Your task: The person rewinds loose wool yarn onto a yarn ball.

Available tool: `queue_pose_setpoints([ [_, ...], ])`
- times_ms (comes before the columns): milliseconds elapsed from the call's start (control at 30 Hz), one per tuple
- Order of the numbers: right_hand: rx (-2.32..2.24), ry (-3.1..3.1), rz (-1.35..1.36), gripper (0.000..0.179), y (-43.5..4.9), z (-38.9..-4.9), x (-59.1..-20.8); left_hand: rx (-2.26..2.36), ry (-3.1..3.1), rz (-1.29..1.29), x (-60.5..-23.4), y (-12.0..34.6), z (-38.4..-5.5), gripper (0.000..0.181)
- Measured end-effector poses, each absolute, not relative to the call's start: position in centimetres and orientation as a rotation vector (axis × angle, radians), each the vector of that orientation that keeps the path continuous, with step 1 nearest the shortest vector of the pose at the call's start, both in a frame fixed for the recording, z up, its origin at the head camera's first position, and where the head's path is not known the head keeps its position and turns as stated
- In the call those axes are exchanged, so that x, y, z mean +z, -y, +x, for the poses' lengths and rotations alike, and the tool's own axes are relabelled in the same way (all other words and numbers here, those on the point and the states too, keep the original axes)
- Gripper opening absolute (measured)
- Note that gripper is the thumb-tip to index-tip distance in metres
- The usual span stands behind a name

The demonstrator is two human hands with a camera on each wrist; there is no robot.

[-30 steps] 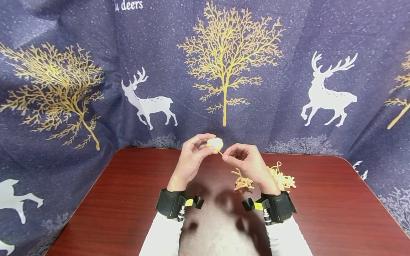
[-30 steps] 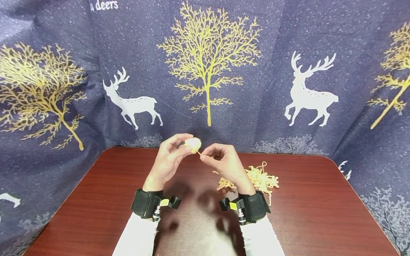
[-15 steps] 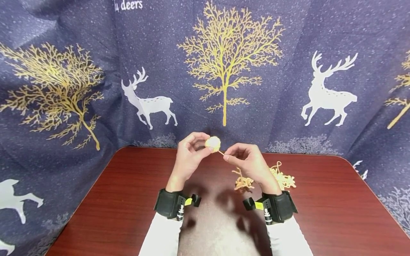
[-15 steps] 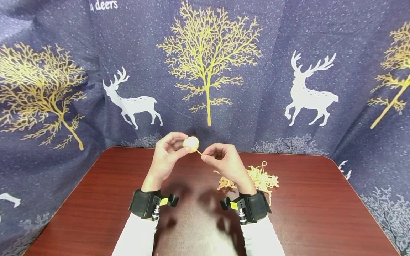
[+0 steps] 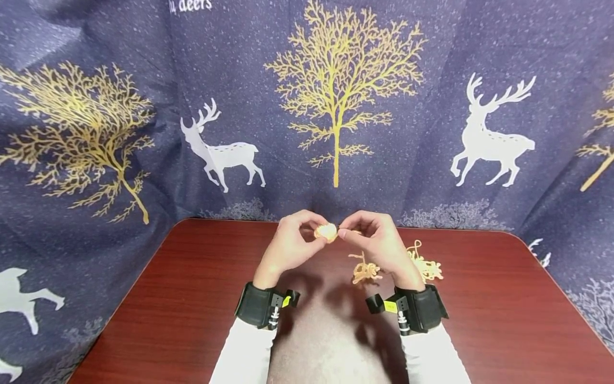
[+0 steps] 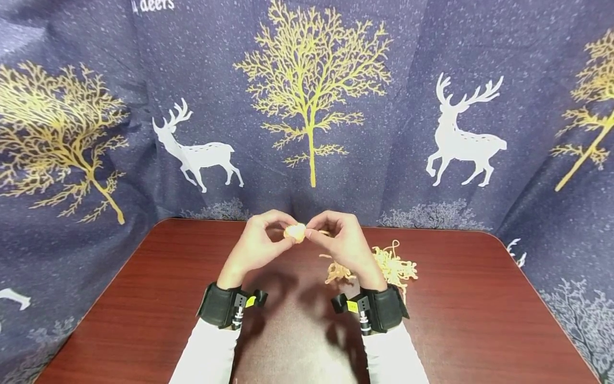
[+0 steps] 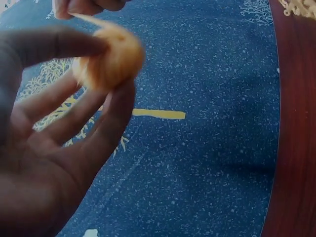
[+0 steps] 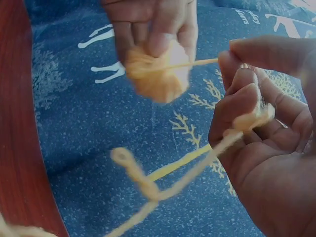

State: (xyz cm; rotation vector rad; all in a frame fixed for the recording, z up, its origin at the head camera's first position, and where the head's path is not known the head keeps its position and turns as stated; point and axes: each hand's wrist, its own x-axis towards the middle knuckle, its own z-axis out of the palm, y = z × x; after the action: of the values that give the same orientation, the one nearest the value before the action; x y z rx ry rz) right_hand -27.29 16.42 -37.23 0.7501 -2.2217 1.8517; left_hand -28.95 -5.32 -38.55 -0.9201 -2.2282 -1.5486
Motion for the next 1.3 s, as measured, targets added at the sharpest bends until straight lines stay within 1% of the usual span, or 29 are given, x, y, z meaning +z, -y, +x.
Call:
queue_pose_setpoints([
  [67,1.877,2.197,0.745,0.008,-16.6,-27.3,-37.2,-1.53,2.296,-0.998,-38.6,5.3,-29.0,0.025],
  [167,1.907,2.16,0.734,0.009,-16.9,-27.3,-37.2,-1.617,2.315,-1.169,-38.5,5.4,-28.8,0.023],
  [333,1.909,2.127,0.711,0.008,-17.2,-27.5,-37.3,-1.965,2.11,-1.477,-38.0,5.4,-28.4,0.026],
  [467,1.952,2.099,0.719,0.009,-17.0,-27.5,-37.3,-2.246,1.856,-1.542,-37.7,5.5,-28.3,0.032],
  [600,1.99,2.108,0.727,0.008,-16.8,-27.5,-37.4,-2.365,1.669,-1.439,-37.7,5.3,-28.3,0.028],
  [733,1.984,2.13,0.73,0.008,-16.5,-27.5,-37.5,-2.507,1.482,-1.263,-37.6,4.9,-28.2,0.037],
  [833,1.936,2.158,0.731,0.008,-16.2,-27.5,-37.5,-2.611,1.354,-1.138,-37.5,4.7,-28.3,0.04],
  [1033,1.873,2.234,0.72,0.009,-16.1,-27.5,-37.5,-2.609,1.269,-0.932,-37.4,4.6,-28.6,0.042],
  [1167,1.853,2.323,0.714,0.009,-17.3,-27.7,-37.5,-2.543,1.195,-0.727,-37.1,5.0,-29.0,0.039],
  [1300,1.741,2.441,0.717,0.008,-20.3,-27.9,-37.5,-2.508,1.095,-0.522,-37.0,6.0,-29.5,0.035],
])
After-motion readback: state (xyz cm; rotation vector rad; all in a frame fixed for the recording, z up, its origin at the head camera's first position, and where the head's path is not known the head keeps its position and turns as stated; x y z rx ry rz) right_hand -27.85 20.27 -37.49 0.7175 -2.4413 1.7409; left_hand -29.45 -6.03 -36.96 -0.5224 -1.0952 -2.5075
